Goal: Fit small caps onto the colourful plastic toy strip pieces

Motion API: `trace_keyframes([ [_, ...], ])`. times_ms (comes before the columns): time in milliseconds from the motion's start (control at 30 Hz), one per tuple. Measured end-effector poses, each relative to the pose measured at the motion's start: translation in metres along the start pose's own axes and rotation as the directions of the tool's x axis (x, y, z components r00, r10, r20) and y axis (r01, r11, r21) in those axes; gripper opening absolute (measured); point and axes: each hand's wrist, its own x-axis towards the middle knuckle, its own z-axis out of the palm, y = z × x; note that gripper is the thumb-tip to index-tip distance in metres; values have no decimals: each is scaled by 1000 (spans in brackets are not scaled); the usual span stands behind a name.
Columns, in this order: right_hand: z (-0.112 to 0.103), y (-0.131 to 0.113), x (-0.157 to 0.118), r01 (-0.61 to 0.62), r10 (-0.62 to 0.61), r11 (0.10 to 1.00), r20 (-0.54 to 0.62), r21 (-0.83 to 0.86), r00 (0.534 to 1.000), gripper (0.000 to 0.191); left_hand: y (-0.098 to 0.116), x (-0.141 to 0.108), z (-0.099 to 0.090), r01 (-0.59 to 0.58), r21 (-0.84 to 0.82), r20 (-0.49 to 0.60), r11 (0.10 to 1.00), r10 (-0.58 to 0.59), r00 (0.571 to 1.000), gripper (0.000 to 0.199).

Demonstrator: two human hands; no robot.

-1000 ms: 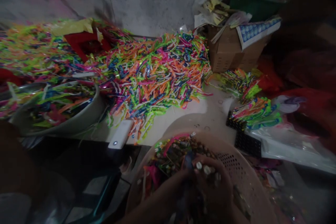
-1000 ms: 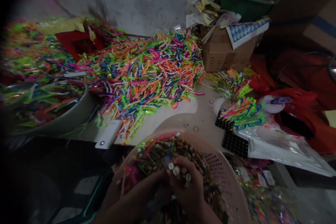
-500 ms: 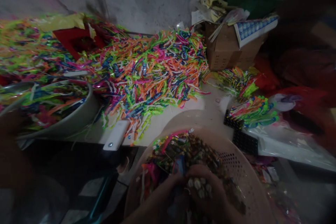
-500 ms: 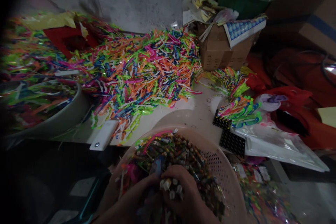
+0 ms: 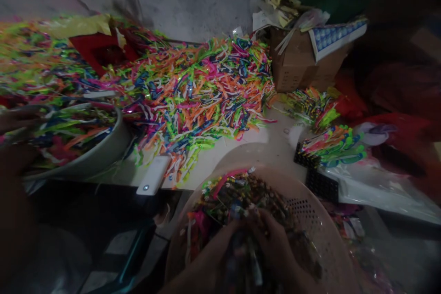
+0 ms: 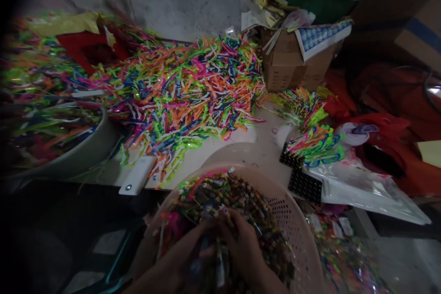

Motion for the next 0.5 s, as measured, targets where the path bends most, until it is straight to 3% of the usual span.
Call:
trace_keyframes([
  [67, -4, -1, 3, -19, 18, 1000, 50, 14, 999, 26, -2, 1, -2, -39, 31, -61, 999, 41, 997, 32],
  [133, -11, -3, 6, -23, 15, 998, 134, 56, 991, 26, -4, 1, -7, -176, 89, -77, 980, 183, 980, 29],
  [267, -21, -11, 7, -54, 19, 989, 246, 136, 969, 26, -3, 1, -15, -416, 337, -15, 845, 447, 895, 49],
  [500, -12, -17, -10, -78, -23, 971, 409, 228, 912, 39, -6, -6, -12, -514, 653, 218, 556, 512, 831, 31],
])
